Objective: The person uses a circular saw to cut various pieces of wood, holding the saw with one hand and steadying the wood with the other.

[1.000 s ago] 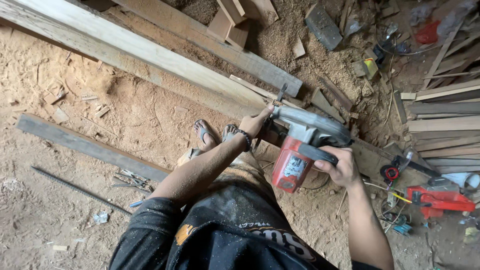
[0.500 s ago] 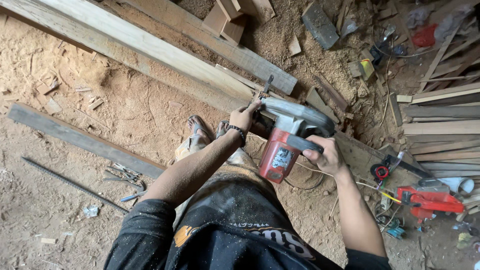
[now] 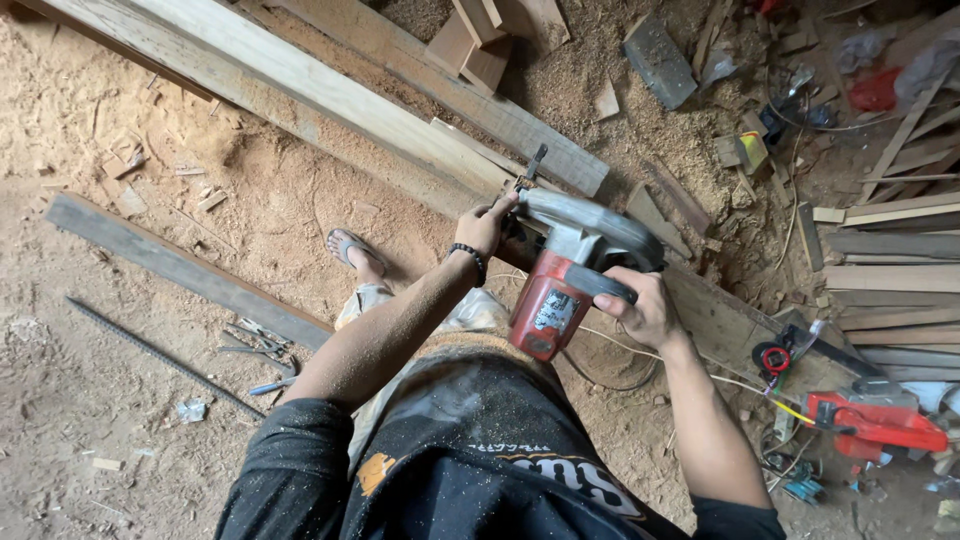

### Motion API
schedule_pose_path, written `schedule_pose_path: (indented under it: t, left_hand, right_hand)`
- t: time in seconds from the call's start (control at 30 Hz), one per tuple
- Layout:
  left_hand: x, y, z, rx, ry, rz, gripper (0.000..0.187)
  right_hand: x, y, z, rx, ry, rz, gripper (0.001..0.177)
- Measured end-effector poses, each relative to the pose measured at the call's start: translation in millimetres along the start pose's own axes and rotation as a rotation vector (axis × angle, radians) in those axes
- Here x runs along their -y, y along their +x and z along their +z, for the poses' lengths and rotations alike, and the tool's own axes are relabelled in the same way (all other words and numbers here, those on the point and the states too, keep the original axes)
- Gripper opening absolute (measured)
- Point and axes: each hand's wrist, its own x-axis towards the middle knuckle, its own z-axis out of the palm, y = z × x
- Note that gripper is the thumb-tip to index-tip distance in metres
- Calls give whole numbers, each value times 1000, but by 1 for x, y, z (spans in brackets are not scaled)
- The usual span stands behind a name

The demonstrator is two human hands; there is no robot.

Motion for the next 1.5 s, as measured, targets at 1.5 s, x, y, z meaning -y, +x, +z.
schedule_pose_path:
  t: [1.5]
  left_hand:
    - [-54, 16, -104, -57, -56, 12, 64]
  right_hand:
    - [92, 77, 72, -21, 73, -37, 42]
